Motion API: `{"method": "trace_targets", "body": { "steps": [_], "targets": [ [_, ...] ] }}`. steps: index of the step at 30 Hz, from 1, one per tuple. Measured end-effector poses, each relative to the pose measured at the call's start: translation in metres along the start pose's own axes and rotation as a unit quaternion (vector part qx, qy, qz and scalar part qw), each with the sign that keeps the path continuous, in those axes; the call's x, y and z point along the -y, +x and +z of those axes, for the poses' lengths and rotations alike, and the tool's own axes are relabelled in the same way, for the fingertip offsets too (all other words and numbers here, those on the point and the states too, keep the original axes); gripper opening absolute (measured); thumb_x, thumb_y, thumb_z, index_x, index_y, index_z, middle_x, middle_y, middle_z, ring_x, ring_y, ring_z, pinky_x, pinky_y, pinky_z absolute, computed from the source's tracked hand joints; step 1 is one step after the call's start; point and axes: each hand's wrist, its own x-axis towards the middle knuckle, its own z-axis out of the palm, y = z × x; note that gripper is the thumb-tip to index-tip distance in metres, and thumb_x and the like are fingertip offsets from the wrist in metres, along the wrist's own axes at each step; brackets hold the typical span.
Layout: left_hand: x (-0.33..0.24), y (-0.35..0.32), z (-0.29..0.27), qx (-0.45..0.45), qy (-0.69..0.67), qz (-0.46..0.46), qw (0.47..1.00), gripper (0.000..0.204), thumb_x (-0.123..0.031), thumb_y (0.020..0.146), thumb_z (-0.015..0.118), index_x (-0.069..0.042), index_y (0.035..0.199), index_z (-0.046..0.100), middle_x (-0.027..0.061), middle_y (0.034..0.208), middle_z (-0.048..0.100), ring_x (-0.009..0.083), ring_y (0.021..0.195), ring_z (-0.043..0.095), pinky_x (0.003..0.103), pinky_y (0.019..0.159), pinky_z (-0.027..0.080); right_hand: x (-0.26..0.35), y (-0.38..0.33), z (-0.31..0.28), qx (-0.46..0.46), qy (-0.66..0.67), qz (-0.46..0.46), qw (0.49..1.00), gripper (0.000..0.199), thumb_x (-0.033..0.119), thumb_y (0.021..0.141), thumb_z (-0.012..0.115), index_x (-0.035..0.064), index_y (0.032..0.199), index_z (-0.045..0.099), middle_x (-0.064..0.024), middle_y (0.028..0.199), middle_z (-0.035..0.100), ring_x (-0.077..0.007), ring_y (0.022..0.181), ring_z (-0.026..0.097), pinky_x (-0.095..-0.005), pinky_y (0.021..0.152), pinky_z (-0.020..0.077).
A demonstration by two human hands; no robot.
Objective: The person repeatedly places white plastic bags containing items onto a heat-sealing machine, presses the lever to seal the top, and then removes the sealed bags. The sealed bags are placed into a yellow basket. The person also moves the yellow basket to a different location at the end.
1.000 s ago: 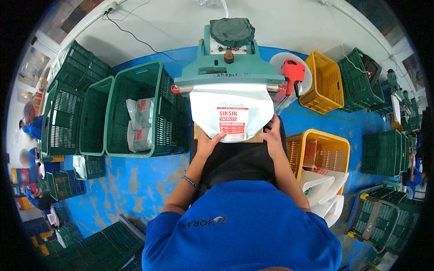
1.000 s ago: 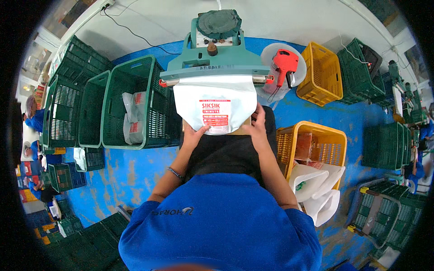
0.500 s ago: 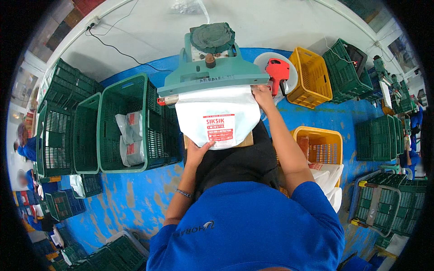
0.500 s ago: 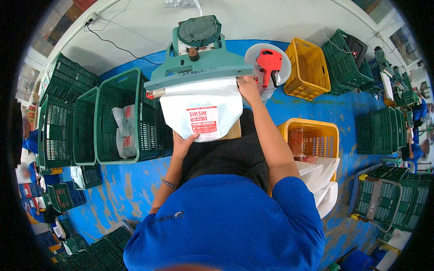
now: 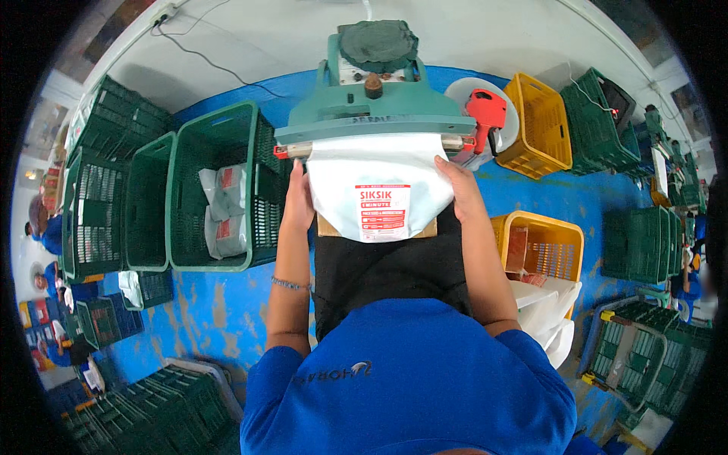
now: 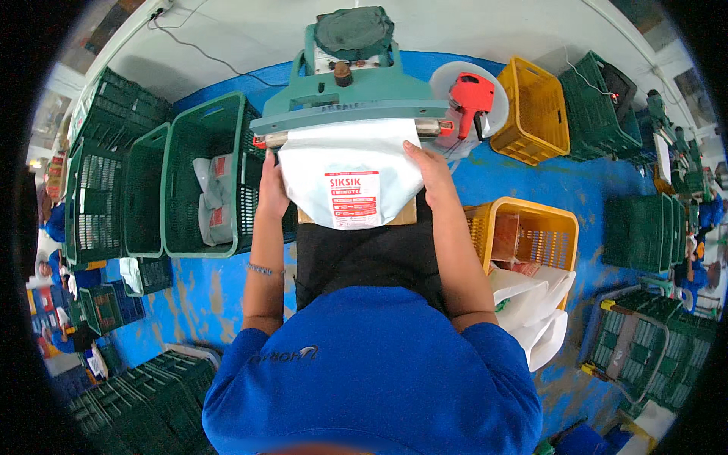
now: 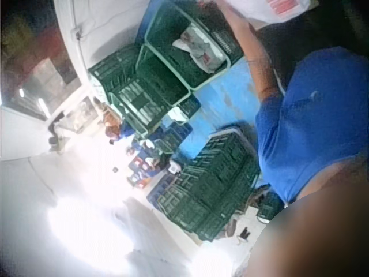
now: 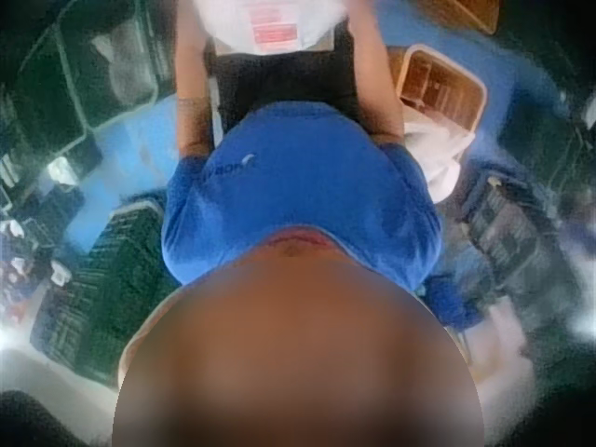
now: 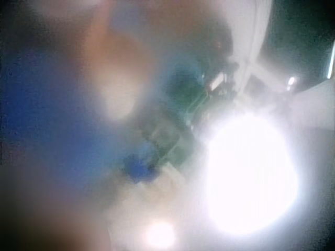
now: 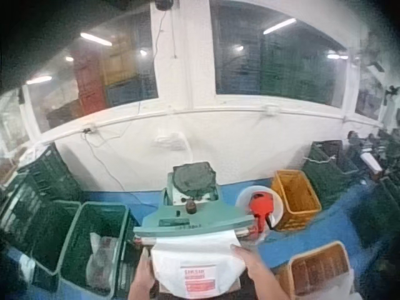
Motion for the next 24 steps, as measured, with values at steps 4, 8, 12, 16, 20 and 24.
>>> {"method": "trace_targets", "body": {
  "steps": [4, 8, 12, 16, 20, 24],
  "targets": [
    [0.006, 0.031, -0.013, -0.169, 0.229, 0.239, 0.928, 0.036, -0.018, 0.096, 0.050, 0.003, 0.126, 0.051, 0.0092, 0.115, 0.062, 0.0173, 0.103, 0.057, 0.028, 0.091, 0.043, -0.001, 0.001, 0.001, -0.009, 0.025, 0.033, 0.999, 0.048, 0.033, 0.084, 0.068, -0.0036, 0.114, 0.061, -0.0127, 0.110, 0.065, -0.0214, 0.099, 0.061, -0.0329, 0.090, 0.0435],
    [0.011, 0.076, -0.039, -0.155, 0.380, 0.401, 0.819, 0.024, -0.017, 0.093, 0.051, -0.003, 0.111, 0.059, 0.0025, 0.078, 0.057, 0.0112, 0.068, 0.051, 0.029, 0.063, 0.042, -0.004, 0.000, -0.002, 0.013, 0.035, 0.025, 0.999, 0.048, 0.033, 0.084, 0.067, -0.0034, 0.114, 0.061, -0.0127, 0.110, 0.065, -0.0217, 0.102, 0.060, -0.0329, 0.089, 0.0440],
    [-0.007, 0.091, -0.051, -0.056, 0.293, 0.217, 0.930, 0.029, -0.019, 0.093, 0.049, -0.003, 0.116, 0.059, 0.0056, 0.086, 0.063, 0.0200, 0.081, 0.059, 0.034, 0.072, 0.045, -0.001, 0.001, -0.001, 0.025, 0.051, 0.039, 0.998, 0.048, 0.033, 0.084, 0.068, -0.0037, 0.114, 0.061, -0.0130, 0.110, 0.065, -0.0216, 0.101, 0.060, -0.0328, 0.090, 0.0431],
    [-0.006, 0.042, -0.024, -0.105, 0.130, 0.185, 0.969, 0.033, -0.023, 0.096, 0.049, -0.001, 0.118, 0.059, 0.0072, 0.100, 0.067, 0.0209, 0.096, 0.061, 0.033, 0.082, 0.046, 0.007, -0.005, 0.004, 0.057, 0.071, 0.039, 0.995, 0.045, 0.029, 0.084, 0.070, -0.0045, 0.113, 0.061, -0.0122, 0.104, 0.066, -0.0189, 0.093, 0.061, -0.0321, 0.086, 0.0439],
    [0.021, -0.031, 0.008, -0.054, 0.055, 0.162, 0.984, 0.030, -0.021, 0.097, 0.050, 0.000, 0.115, 0.061, 0.0059, 0.102, 0.066, 0.0137, 0.094, 0.060, 0.029, 0.083, 0.046, 0.014, -0.026, 0.010, 0.124, -0.047, -0.084, 0.988, 0.030, 0.019, 0.089, 0.067, -0.0039, 0.107, 0.065, -0.0073, 0.093, 0.069, -0.0118, 0.086, 0.060, -0.0285, 0.077, 0.0474],
    [0.020, -0.068, 0.021, -0.175, 0.371, 0.242, 0.879, 0.025, -0.019, 0.094, 0.054, 0.005, 0.096, 0.062, 0.0091, 0.076, 0.064, 0.0188, 0.067, 0.057, 0.037, 0.062, 0.043, 0.022, -0.054, 0.015, 0.151, -0.195, -0.221, 0.944, 0.025, 0.017, 0.091, 0.064, -0.0025, 0.106, 0.067, -0.0021, 0.093, 0.069, -0.0083, 0.085, 0.058, -0.0257, 0.075, 0.0470]
  ]
}}
